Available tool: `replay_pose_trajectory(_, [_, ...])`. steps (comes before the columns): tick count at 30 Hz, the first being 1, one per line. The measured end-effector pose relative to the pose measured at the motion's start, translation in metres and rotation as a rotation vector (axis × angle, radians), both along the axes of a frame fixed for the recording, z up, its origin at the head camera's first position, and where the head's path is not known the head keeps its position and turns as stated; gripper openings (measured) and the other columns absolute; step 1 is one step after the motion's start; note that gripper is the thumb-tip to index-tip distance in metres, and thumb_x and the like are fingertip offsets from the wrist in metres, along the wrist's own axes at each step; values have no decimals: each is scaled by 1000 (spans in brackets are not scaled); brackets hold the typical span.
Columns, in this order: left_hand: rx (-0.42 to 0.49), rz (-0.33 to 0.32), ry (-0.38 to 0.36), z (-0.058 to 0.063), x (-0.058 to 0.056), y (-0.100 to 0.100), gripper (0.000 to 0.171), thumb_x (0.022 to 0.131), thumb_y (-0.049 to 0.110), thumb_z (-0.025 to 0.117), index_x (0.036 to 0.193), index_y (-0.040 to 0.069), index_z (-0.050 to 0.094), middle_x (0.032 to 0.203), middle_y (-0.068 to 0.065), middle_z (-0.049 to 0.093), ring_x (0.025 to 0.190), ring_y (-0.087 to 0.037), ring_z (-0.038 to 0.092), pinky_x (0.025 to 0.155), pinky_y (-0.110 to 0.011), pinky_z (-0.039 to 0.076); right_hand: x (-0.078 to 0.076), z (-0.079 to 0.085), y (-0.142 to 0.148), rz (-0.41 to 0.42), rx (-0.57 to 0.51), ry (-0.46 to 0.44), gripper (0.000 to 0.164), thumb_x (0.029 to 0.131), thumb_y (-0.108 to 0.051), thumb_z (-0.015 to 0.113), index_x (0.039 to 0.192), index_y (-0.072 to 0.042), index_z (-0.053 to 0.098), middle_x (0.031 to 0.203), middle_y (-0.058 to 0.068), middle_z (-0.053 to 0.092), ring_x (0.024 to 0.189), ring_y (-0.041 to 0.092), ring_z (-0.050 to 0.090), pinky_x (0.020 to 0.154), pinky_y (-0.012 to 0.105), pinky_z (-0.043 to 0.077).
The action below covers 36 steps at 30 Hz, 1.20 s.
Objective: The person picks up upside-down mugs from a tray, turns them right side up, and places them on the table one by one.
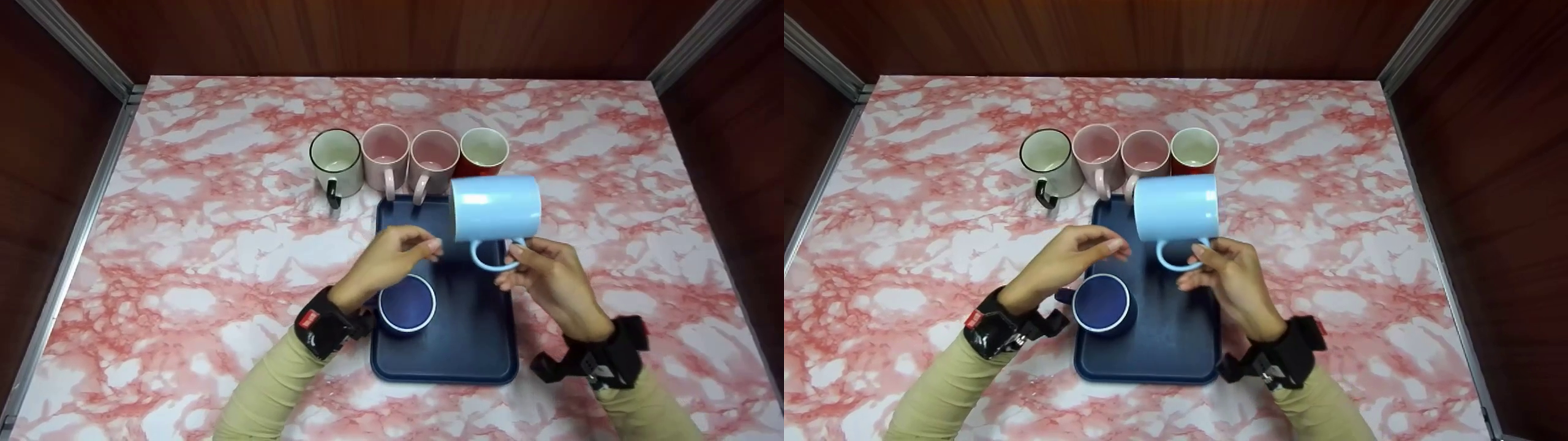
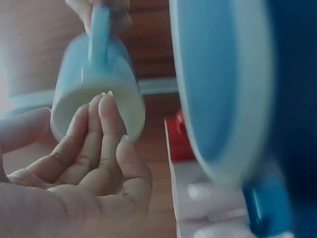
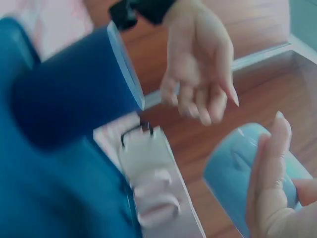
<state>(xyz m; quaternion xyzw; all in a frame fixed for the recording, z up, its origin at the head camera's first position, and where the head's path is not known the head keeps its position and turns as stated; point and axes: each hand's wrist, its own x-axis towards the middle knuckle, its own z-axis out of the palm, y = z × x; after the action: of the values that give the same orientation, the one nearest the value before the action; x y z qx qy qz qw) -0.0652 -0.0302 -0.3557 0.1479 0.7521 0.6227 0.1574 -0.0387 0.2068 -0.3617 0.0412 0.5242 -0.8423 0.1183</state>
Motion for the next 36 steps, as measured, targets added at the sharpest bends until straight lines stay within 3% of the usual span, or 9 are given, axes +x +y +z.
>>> replay_pose_trajectory(4, [95, -11, -194, 5, 2, 18, 21, 91, 10, 55, 98, -9, 61, 89, -15, 66, 80, -19, 64, 70, -24, 47, -2, 0, -12, -11, -87, -25, 14, 91, 3, 51, 79, 5, 57, 72, 13, 58, 56, 26, 62, 53, 30, 51])
replay_pose_trajectory(8, [350, 92, -447, 7, 6, 35, 19, 92, 9, 53, 101, -7, 57, 87, -8, 63, 80, -13, 59, 71, -25, 47, -2, -2, -18, 20, -198, 0, 19, 94, 4, 43, 81, 5, 58, 75, 12, 59, 59, 25, 62, 55, 27, 51])
replay_pose_trajectory(10, [490, 156, -527, 7, 8, 42, 15, 93, 9, 52, 98, -4, 57, 85, -4, 61, 79, -12, 57, 71, -26, 46, -2, -4, -19, 46, -256, 17, 22, 95, 4, 39, 84, 6, 59, 78, 12, 60, 61, 24, 62, 57, 27, 51])
replay_pose_trajectory(13, [623, 223, -591, 6, 10, 53, 12, 94, 10, 50, 91, 1, 57, 82, -3, 60, 75, -11, 56, 70, -26, 44, -2, -7, -20, 73, -302, 38, 24, 96, 3, 36, 89, 7, 59, 80, 13, 61, 63, 23, 62, 58, 26, 51])
replay_pose_trajectory(20, [745, 283, -646, 3, 6, 68, 16, 96, 9, 45, 84, 1, 53, 75, -4, 52, 66, -11, 52, 62, -23, 45, -5, -12, -16, 66, -273, 102, 23, 96, 2, 39, 89, 7, 59, 78, 13, 61, 61, 20, 61, 54, 24, 49])
replay_pose_trajectory(25, [746, 292, -629, 3, 1, 74, 18, 96, 8, 44, 81, -1, 51, 73, -6, 49, 63, -13, 52, 60, -23, 46, -10, -18, -6, 104, -115, 188, 25, 97, -2, 40, 94, 9, 62, 77, 14, 64, 62, 20, 61, 55, 27, 49])
replay_pose_trajectory(32, [622, 281, -579, 0, -5, 83, 19, 94, 7, 48, 78, -2, 52, 72, -7, 48, 65, -14, 49, 59, -21, 46, -12, -24, 14, 54, 305, 145, 28, 91, -9, 55, 101, 18, 57, 84, 20, 64, 69, 24, 63, 64, 37, 53])
replay_pose_trajectory(34, [565, 282, -553, -2, -8, 88, 20, 94, 7, 49, 76, -2, 52, 69, -6, 48, 63, -12, 48, 55, -19, 44, -13, -25, 21, -6, 344, 142, 27, 90, -7, 57, 99, 18, 57, 83, 23, 63, 68, 25, 64, 65, 37, 53])
replay_pose_trajectory(36, [514, 283, -519, -3, -12, 94, 20, 93, 6, 50, 76, -3, 53, 66, -4, 48, 60, -11, 47, 51, -17, 41, -13, -25, 28, -89, 309, 146, 21, 89, -3, 57, 95, 16, 59, 81, 23, 63, 67, 24, 63, 64, 34, 53])
